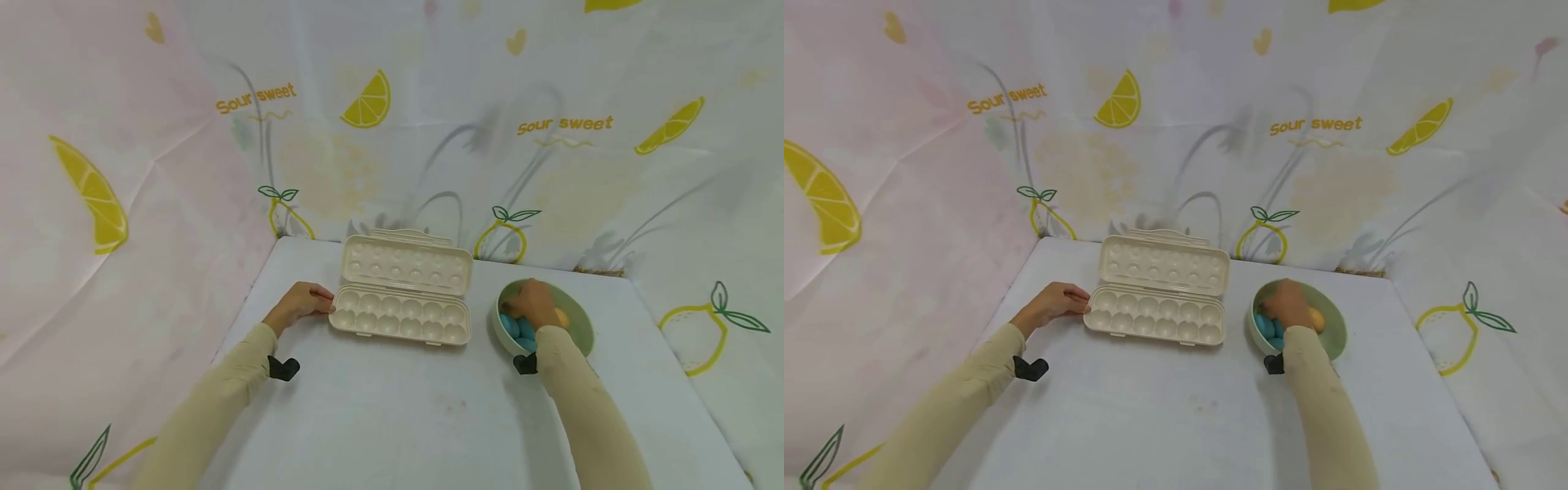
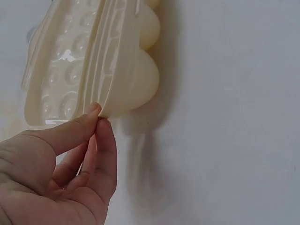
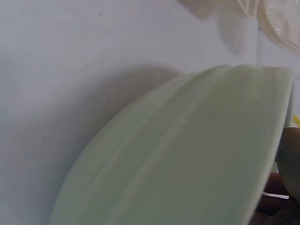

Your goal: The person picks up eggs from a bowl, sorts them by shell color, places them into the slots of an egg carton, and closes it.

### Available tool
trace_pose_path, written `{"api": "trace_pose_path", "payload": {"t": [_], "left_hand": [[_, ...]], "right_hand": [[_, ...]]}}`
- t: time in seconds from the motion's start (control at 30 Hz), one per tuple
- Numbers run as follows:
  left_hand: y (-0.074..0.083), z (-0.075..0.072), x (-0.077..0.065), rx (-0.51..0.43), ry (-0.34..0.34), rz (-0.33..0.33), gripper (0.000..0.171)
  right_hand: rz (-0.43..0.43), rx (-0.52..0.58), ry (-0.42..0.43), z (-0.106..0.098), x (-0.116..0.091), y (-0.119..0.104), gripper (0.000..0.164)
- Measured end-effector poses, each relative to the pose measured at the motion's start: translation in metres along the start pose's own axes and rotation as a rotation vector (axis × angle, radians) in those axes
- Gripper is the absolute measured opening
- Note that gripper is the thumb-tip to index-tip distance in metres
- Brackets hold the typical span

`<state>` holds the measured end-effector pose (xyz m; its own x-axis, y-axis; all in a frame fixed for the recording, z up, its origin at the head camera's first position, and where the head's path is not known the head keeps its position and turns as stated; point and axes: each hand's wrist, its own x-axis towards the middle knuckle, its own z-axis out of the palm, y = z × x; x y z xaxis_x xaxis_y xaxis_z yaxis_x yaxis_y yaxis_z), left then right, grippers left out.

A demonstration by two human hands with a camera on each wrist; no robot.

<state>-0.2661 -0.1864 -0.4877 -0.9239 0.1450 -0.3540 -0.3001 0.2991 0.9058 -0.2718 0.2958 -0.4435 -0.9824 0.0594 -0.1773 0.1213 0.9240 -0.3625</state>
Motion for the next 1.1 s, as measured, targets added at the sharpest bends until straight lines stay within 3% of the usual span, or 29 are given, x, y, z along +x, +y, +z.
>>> {"api": "trace_pose_path", "payload": {"t": [0.13,0.27,0.47,0.6,0.97,1.1], "left_hand": [[-0.002,0.003,-0.003,-0.011,0.040,0.052,0.040],[-0.003,0.007,-0.003,0.007,0.071,0.082,0.041],[-0.005,0.008,-0.005,0.127,0.131,0.133,0.039],[-0.004,0.008,-0.008,0.189,0.154,0.158,0.039],[0.002,0.001,-0.014,0.232,0.030,0.167,0.038],[0.002,0.002,-0.015,0.213,0.021,0.147,0.042]], "right_hand": [[0.015,0.021,-0.039,0.002,0.003,0.000,0.022],[0.001,0.074,-0.045,0.005,0.002,0.007,0.035],[-0.028,0.099,-0.009,0.007,-0.004,0.010,0.029],[-0.041,0.063,-0.003,0.007,-0.005,0.007,0.054],[-0.046,0.039,-0.007,0.010,-0.001,0.007,0.051],[-0.054,0.033,-0.007,0.010,-0.001,0.006,0.050]]}}
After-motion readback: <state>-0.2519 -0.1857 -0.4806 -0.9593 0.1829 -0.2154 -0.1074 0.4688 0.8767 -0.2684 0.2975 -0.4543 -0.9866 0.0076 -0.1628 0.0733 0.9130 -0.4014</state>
